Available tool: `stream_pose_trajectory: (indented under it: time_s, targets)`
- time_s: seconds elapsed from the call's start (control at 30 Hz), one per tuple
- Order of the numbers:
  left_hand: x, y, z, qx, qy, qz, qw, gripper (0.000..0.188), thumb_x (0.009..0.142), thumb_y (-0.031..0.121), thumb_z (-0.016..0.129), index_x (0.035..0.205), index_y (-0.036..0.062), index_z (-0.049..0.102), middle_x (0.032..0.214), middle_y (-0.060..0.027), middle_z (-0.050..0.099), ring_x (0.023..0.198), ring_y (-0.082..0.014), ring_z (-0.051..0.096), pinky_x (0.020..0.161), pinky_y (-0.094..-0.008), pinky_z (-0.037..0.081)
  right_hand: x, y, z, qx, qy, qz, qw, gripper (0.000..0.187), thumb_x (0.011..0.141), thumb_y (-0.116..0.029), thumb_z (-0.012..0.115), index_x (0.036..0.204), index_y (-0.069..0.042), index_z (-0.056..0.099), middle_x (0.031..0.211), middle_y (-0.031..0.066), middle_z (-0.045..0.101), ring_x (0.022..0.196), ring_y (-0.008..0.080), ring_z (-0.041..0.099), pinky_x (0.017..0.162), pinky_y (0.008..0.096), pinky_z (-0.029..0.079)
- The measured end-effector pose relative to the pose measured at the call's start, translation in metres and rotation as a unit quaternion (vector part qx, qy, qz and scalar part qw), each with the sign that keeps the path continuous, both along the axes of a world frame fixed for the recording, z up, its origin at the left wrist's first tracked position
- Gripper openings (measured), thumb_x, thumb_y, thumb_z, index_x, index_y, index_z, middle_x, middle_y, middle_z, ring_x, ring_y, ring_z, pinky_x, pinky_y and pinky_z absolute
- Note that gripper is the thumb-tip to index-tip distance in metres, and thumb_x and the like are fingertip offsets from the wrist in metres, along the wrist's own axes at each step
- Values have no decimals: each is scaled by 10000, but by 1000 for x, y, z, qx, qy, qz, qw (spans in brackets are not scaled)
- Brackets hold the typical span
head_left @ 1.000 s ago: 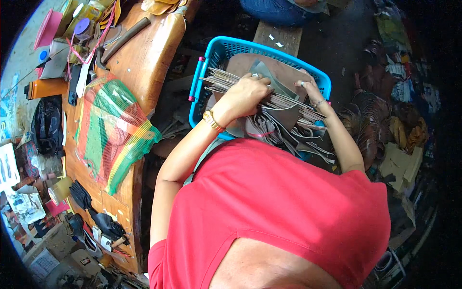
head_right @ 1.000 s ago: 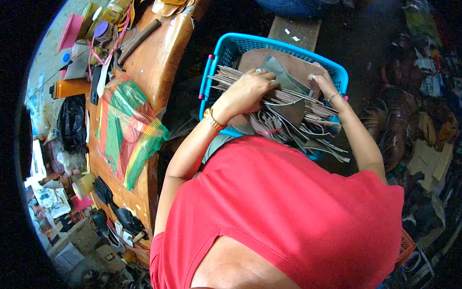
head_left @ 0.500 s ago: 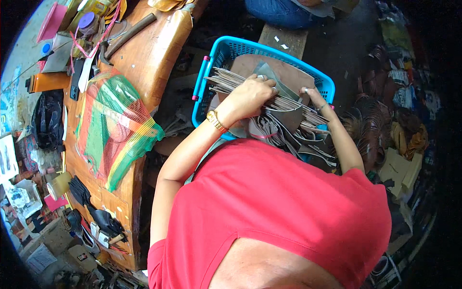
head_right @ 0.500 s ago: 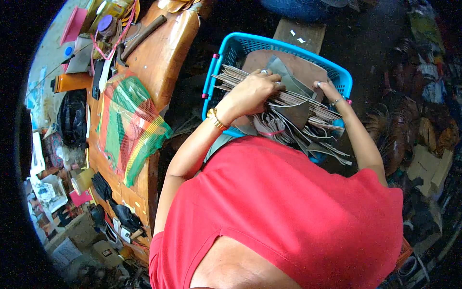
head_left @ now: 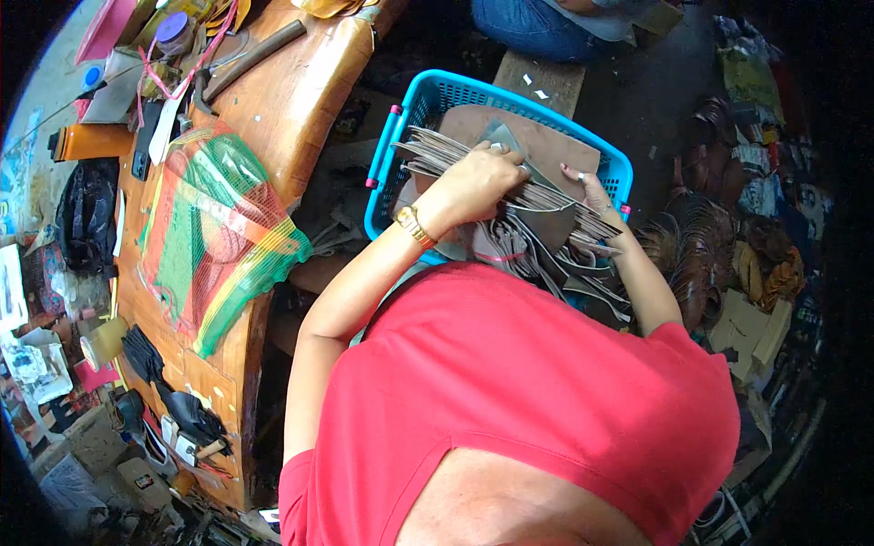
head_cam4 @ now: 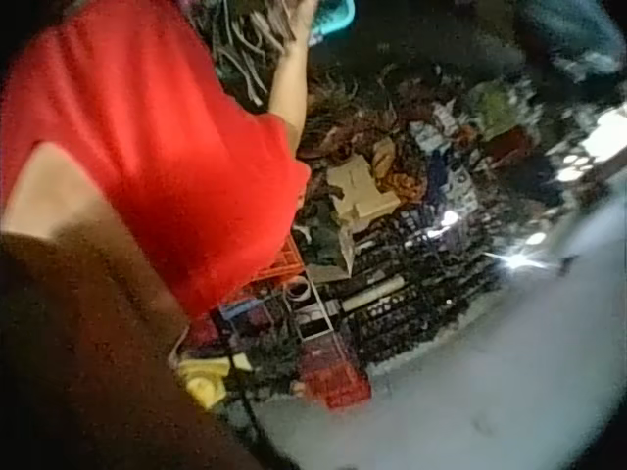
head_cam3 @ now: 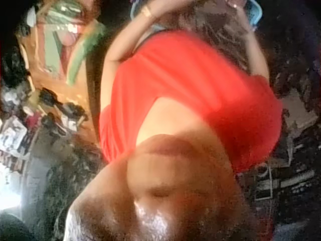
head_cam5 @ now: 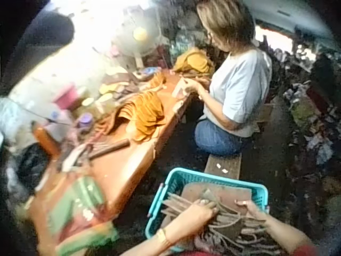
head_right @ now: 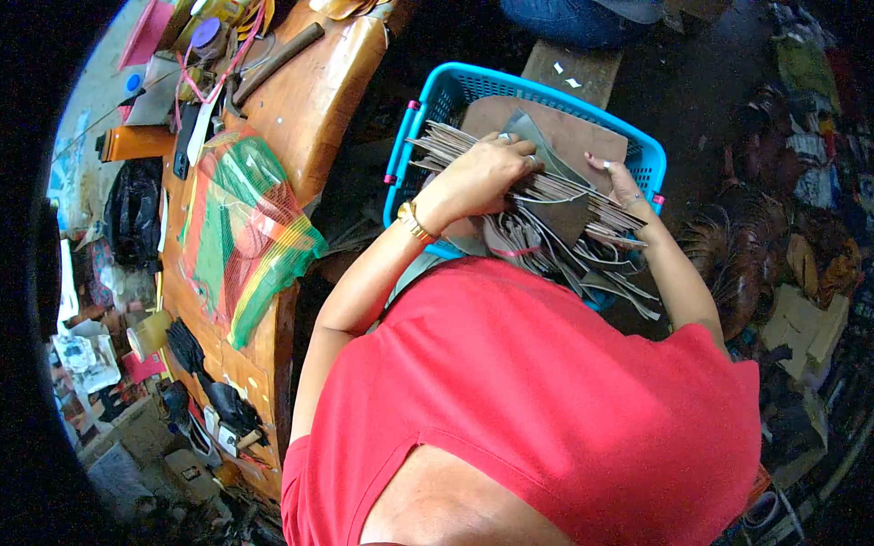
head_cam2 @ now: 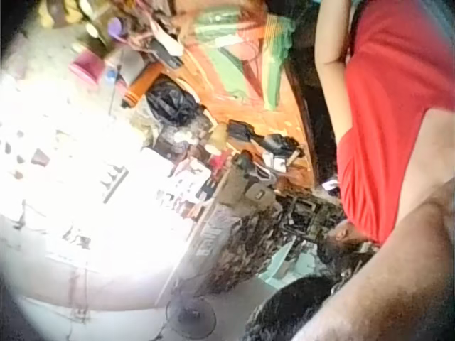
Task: The person sits on a low bench and sorts through a blue basket of leather pieces. They remove a mesh bag, then repeatedly pick up bundles of leather strips, separate them, and place them on the table or back into the basket.
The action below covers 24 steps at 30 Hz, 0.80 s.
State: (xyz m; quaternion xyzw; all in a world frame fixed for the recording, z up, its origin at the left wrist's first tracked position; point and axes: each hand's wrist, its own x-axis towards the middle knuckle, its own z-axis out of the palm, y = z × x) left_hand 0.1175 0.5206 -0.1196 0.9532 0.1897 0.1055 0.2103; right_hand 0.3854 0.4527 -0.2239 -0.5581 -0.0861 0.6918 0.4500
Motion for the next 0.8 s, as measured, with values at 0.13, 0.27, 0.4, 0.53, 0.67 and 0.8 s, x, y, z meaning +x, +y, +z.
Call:
stream_pose_trajectory:
  time_s: [0.13,0.27,0.4,0.53,0.67,0.8]
  targets:
    - [-2,0,0,-9,28,-2,1000,502,560,31,716,1052,69,625,966,-102,600,969,-288,594,891,-383,447,3,2,-6,123,-227,102,961,351,821,-136,701,1120,19,604,1060,74,653,959,176,618,863,331,491]
    - [-4,-4,1,-22,22,-7,999,491,571,19,695,1054,65,622,940,-98,620,959,-284,605,893,-394,440,-3,-2,29,151,-279,57,947,300,791,-120,737,1038,27,651,1009,67,672,906,131,610,811,292,482]
    - [-2,-2,-6,-24,9,-14,1000,483,572,3,679,1048,60,620,944,-105,631,961,-295,606,891,-399,441,8,15,85,233,-370,105,893,274,777,-83,742,1019,22,671,965,47,685,886,130,615,832,283,468]
    - [-4,-1,-6,-22,29,-5,999,480,560,-5,677,1033,48,618,948,-118,635,956,-310,607,881,-418,450,5,23,155,312,-444,76,837,213,773,-58,742,962,24,692,924,43,690,828,114,622,818,271,467]
    - [-4,0,-4,-14,19,-13,1000,485,550,2,690,1028,46,617,943,-122,634,950,-308,609,886,-415,452,14,20,167,373,-424,-36,825,254,765,-100,779,982,7,702,915,29,690,834,99,604,787,242,443]
    - [-3,0,-1,-7,45,-17,999,506,542,14,703,1039,50,613,948,-117,636,955,-303,610,897,-409,452,8,14,161,381,-408,8,830,271,772,-72,765,1018,13,689,918,35,690,843,100,613,792,234,448]
